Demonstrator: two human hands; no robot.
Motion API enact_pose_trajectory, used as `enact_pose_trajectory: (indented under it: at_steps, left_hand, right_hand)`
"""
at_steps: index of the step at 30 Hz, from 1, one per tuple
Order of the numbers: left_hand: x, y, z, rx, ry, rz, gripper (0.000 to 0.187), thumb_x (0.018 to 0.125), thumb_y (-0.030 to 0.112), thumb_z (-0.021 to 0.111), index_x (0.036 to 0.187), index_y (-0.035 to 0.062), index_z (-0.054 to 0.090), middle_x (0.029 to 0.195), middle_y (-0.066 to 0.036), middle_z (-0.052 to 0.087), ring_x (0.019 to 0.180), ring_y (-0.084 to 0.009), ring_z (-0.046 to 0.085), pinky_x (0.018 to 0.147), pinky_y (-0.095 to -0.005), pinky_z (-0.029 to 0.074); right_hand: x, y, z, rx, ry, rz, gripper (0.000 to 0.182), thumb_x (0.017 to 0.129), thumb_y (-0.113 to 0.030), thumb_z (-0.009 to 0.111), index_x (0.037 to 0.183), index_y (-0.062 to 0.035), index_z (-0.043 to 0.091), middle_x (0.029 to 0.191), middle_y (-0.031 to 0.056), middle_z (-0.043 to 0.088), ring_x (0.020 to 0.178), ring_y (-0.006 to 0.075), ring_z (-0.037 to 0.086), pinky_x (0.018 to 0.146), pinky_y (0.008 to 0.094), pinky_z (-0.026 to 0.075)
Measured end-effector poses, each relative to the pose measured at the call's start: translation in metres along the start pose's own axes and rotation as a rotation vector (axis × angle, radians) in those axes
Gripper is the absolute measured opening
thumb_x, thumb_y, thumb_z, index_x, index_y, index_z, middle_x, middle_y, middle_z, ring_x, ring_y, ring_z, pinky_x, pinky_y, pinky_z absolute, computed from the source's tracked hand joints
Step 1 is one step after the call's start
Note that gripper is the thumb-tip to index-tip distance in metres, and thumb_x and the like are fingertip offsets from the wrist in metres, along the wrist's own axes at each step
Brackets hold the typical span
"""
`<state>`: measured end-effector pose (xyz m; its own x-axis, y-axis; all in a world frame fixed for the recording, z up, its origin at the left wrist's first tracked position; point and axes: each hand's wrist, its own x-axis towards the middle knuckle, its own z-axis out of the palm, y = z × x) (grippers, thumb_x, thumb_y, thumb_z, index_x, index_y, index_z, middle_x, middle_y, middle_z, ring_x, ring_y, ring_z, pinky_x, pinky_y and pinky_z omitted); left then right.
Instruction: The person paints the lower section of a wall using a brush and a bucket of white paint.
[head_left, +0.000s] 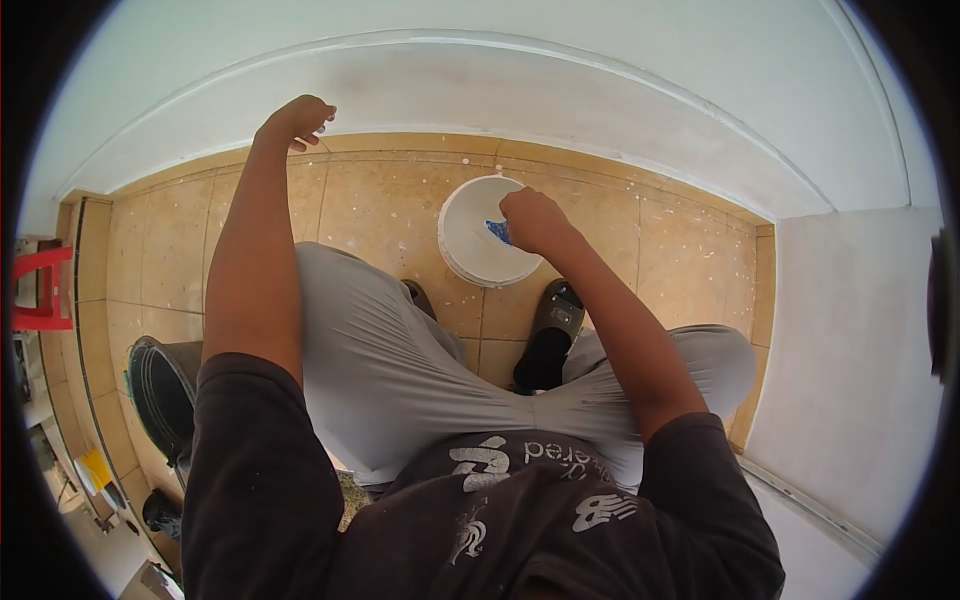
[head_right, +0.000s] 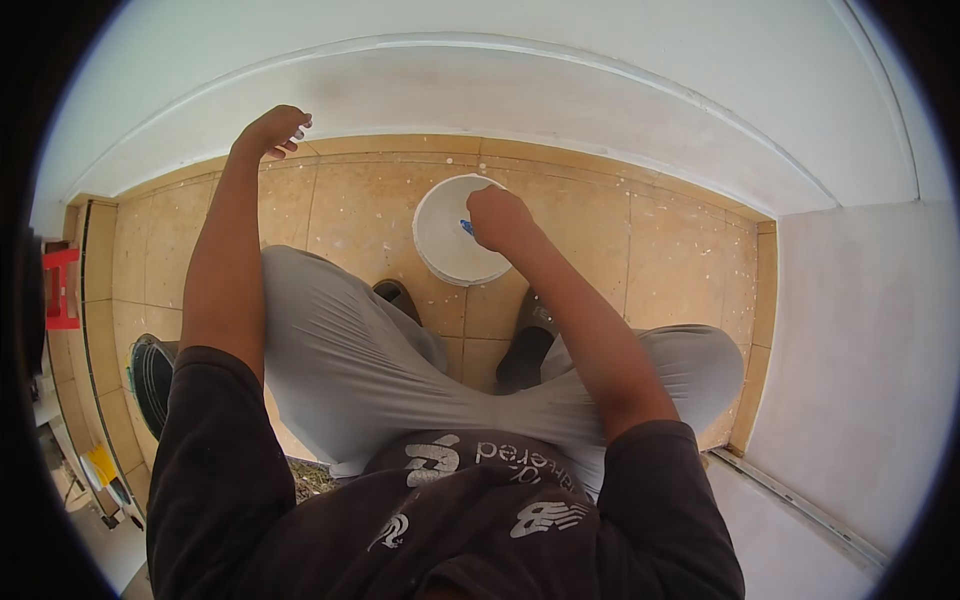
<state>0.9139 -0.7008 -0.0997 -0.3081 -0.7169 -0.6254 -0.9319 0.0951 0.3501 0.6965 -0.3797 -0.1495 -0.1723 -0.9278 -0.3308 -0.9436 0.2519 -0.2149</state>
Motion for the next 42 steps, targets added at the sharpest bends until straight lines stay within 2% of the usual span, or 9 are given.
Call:
enact_pose_trajectory:
  at_steps: [10,13,14,17,18,19,20,24,42]
  left_hand:
    - [0.038,-0.036,0.015,-0.023,-0.013,0.175,0.048,0.094,0.039,0.045,0.131,0.0084,0.049,0.118,-0.01,0.058,0.092,-0.0264,0.062,0.074,-0.0413,0.055]
    - [0.036,-0.028,0.012,-1.315,0.408,-0.164,0.061,0.093,0.05,0.043,0.142,0.0136,0.037,0.134,-0.009,0.048,0.107,-0.027,0.057,0.085,-0.0443,0.051]
    - [0.024,-0.026,-0.003,-1.594,0.494,-0.323,0.08,0.087,0.068,0.038,0.148,0.0188,0.023,0.149,-0.008,0.031,0.123,-0.0302,0.047,0.098,-0.0488,0.043]
    - [0.019,-0.017,-0.011,-2.117,0.647,-0.379,0.094,0.079,0.081,0.034,0.15,0.0213,0.018,0.151,-0.009,0.027,0.131,-0.0338,0.038,0.102,-0.0515,0.038]
    - [0.033,-0.02,-0.01,-2.157,0.647,-0.279,0.101,0.075,0.086,0.031,0.152,0.0226,0.012,0.153,-0.011,0.021,0.137,-0.035,0.028,0.107,-0.0522,0.032]
    - [0.034,-0.012,-0.009,-2.236,0.708,-0.112,0.101,0.078,0.083,0.034,0.153,0.0227,0.007,0.159,-0.009,0.004,0.139,-0.051,0.014,0.113,-0.0588,0.015]
    - [0.046,-0.013,-0.007,-2.34,0.593,0.085,0.101,0.077,0.084,0.035,0.153,0.0278,0.0,0.16,-0.007,-0.006,0.143,-0.0457,0.004,0.115,-0.0587,0.009]
    - [0.033,0.003,-0.012,-2.205,0.603,-0.009,0.109,0.074,0.087,0.036,0.153,0.0225,-0.003,0.158,-0.016,-0.005,0.144,-0.0384,0.007,0.114,-0.0554,0.019]
    - [0.035,0.02,-0.008,-2.086,0.6,0.057,0.108,0.072,0.089,0.033,0.152,0.0269,-0.004,0.157,-0.018,-0.014,0.145,-0.0392,0.005,0.112,-0.0617,0.011]
  right_hand:
    - [0.025,0.003,0.045,0.037,0.023,0.009,0.008,0.079,-0.008,0.061,0.083,-0.0027,0.067,0.088,0.0204,0.066,0.092,0.0348,0.064,0.081,0.0434,0.052]
    - [0.017,0.005,0.027,0.128,0.067,0.022,0.011,0.078,-0.007,0.06,0.085,-0.0028,0.067,0.089,0.0206,0.066,0.092,0.0363,0.063,0.081,0.0438,0.051]
    - [0.016,0.008,0.027,0.172,0.076,0.029,0.013,0.073,-0.005,0.062,0.085,-0.0024,0.067,0.089,0.0208,0.065,0.091,0.0374,0.063,0.081,0.0432,0.051]
    - [0.011,0.015,0.029,0.218,0.072,0.034,0.017,0.069,-0.004,0.065,0.086,-0.0018,0.066,0.089,0.0209,0.065,0.088,0.0384,0.063,0.081,0.0424,0.051]
    - [0.01,0.015,0.03,0.213,0.075,0.021,0.017,0.069,-0.005,0.066,0.085,-0.0018,0.067,0.089,0.021,0.065,0.088,0.0385,0.063,0.081,0.0424,0.051]
    - [0.01,0.014,0.031,0.208,0.079,0.003,0.017,0.069,-0.005,0.067,0.085,-0.0017,0.067,0.089,0.0211,0.065,0.088,0.0386,0.063,0.081,0.0423,0.051]
    - [0.008,0.015,0.031,0.197,0.084,-0.018,0.017,0.069,-0.005,0.068,0.086,-0.0016,0.067,0.089,0.0213,0.066,0.088,0.0385,0.063,0.081,0.0422,0.051]
    - [0.008,0.008,0.03,0.183,0.074,-0.019,0.019,0.069,-0.006,0.068,0.088,-0.0008,0.068,0.089,0.0223,0.066,0.089,0.0381,0.063,0.082,0.0418,0.051]
    - [0.008,0.009,0.015,0.302,0.107,0.001,0.022,0.066,-0.005,0.07,0.087,0.0025,0.069,0.085,0.0231,0.068,0.081,0.0346,0.067,0.077,0.0383,0.054]
